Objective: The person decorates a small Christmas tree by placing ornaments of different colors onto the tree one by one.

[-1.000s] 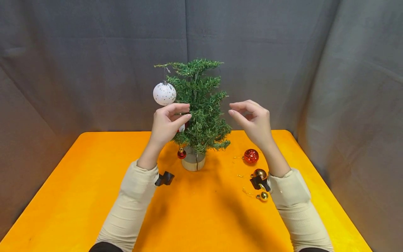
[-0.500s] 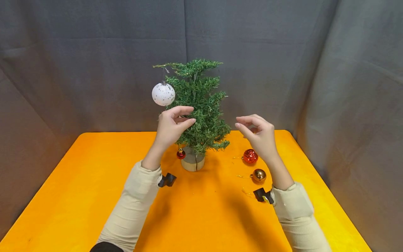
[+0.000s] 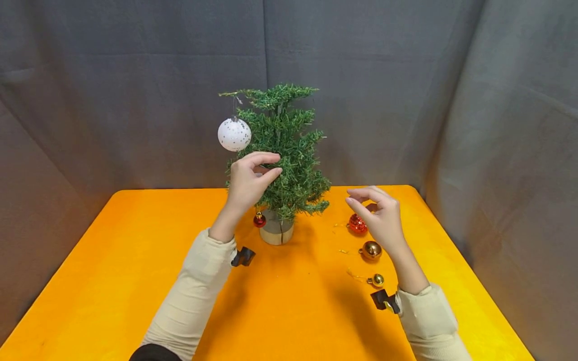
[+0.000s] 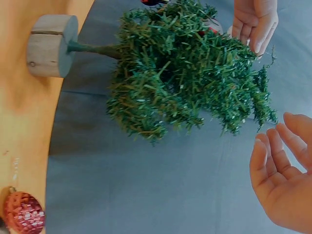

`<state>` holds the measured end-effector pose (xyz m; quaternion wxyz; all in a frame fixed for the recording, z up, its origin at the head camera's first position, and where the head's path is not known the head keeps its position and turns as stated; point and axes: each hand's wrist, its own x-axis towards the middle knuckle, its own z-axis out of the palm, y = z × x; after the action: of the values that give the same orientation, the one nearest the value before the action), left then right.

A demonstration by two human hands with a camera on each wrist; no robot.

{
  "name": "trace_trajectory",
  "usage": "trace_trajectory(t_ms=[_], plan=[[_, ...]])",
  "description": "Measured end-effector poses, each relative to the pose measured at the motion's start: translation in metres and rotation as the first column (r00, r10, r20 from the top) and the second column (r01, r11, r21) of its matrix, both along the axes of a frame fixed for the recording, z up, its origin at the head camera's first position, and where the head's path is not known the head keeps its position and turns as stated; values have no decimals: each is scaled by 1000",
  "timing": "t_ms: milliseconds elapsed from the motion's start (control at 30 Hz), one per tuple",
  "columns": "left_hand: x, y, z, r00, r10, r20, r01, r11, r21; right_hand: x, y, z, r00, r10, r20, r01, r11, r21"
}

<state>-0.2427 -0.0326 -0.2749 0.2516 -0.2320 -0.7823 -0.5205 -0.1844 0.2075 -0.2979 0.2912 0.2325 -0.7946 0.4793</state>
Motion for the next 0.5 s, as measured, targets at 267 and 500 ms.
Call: trace_trajectory(t_ms=[267,500], plan=[[0,1,0,1000,8,-28,-9,1000,-16,-16,32,-50,996,22,85,-15,997,-75],[0,0,-1,999,14,-34,-15,1000,-15,-35,70,-108,987,102,125,-89,990,-112]])
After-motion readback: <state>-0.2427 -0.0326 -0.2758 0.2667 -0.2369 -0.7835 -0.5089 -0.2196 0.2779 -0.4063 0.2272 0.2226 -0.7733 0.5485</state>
